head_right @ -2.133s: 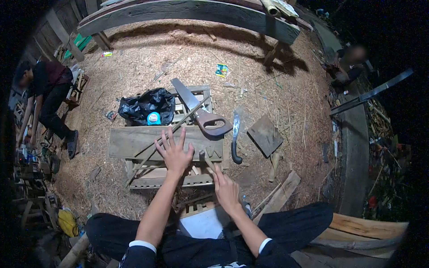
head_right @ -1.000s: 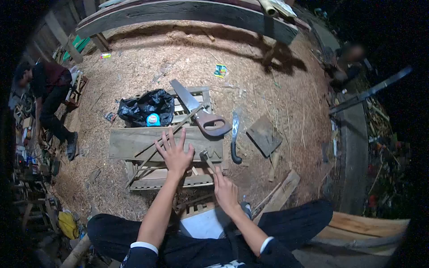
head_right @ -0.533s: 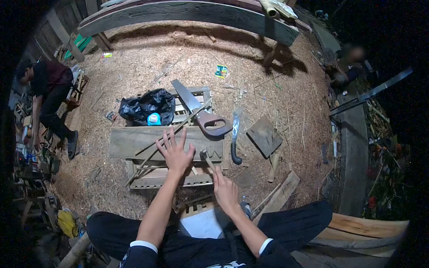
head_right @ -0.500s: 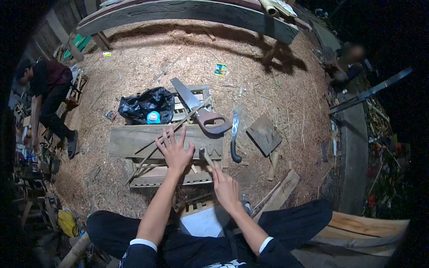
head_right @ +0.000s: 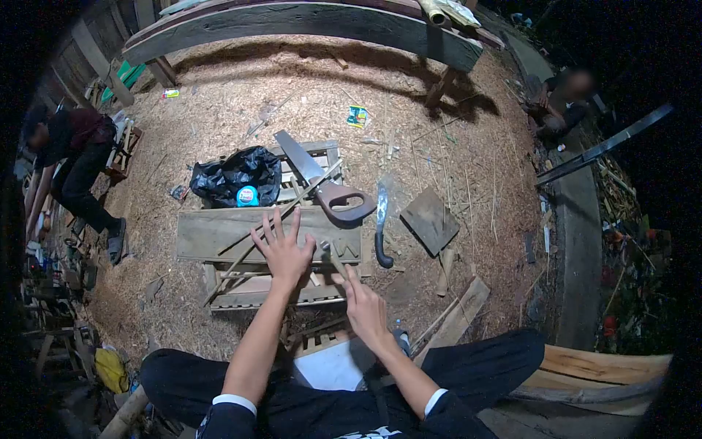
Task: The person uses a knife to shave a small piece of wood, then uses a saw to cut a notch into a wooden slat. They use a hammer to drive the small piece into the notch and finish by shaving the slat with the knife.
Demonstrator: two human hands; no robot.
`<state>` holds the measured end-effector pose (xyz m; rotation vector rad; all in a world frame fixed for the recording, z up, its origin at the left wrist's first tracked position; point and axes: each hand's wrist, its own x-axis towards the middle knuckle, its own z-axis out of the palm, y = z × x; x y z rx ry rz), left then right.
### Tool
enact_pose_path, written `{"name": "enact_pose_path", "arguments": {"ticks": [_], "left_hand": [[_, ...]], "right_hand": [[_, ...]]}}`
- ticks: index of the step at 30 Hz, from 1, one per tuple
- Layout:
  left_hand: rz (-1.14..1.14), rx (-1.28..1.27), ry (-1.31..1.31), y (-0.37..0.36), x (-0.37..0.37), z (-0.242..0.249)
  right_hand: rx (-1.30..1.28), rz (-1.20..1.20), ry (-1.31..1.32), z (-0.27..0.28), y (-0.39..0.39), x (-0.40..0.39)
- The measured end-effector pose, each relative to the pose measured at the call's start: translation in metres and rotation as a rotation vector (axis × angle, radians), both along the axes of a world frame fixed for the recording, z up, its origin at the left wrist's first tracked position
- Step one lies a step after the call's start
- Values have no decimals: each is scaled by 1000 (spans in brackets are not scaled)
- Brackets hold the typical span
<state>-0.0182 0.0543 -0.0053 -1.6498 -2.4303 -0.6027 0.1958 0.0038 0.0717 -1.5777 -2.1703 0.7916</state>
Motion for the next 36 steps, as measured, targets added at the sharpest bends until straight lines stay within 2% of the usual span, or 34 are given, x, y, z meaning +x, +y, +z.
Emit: {"name": "enact_pose_path", "arguments": {"ticks": [2, 3, 5, 7, 9, 14, 16, 17, 19, 20, 24, 29, 31, 32, 33, 35, 36], "left_hand": [[13, -4, 6, -4, -1, -3], [12, -13, 4, -6, 0, -3], [7, -16, -3, -5, -1, 0], [8, -9, 3, -4, 0, 0], [11, 1, 19, -4, 0, -1], [8, 15, 16, -3, -1, -1], [11, 11, 30, -3, 0, -1], [6, 3, 29, -4, 2, -1], [10, -24, -5, -4, 1, 4], [7, -10, 13, -4, 0, 2], [3, -2, 5, -4, -1, -3], [22, -26, 15, -2, 1, -3], [10, -22, 4, -3, 1, -1], [10, -17, 8, -3, 1, 0], [9, -16, 6, -4, 2, -1], [12, -13, 35, -3, 1, -1], [27, -6, 38, 0, -3, 0]], "right_hand": [[126, -31, 163, 19, 4, -7], [117, -33, 160, 18, 4, -8], [311, -71, 307, 14, 3, -8], [285, -48, 305, -16, -9, 0], [-66, 18, -163, -18, -12, -1], [-58, 18, -18, 17, 5, -8], [168, -51, 210, 31, 6, -12], [160, -56, 208, 25, 4, -10], [409, -48, 287, -2, 2, -7], [73, -10, -122, -20, -4, 3], [40, -14, -153, -23, -7, 5], [62, -60, 79, 20, 10, -6], [294, -79, 266, 24, 7, -11], [255, -49, 282, -7, -2, -3], [256, -50, 280, -13, -3, -3], [-130, -39, -201, -25, -5, -3], [-128, -32, -173, -8, -1, -8]]}}
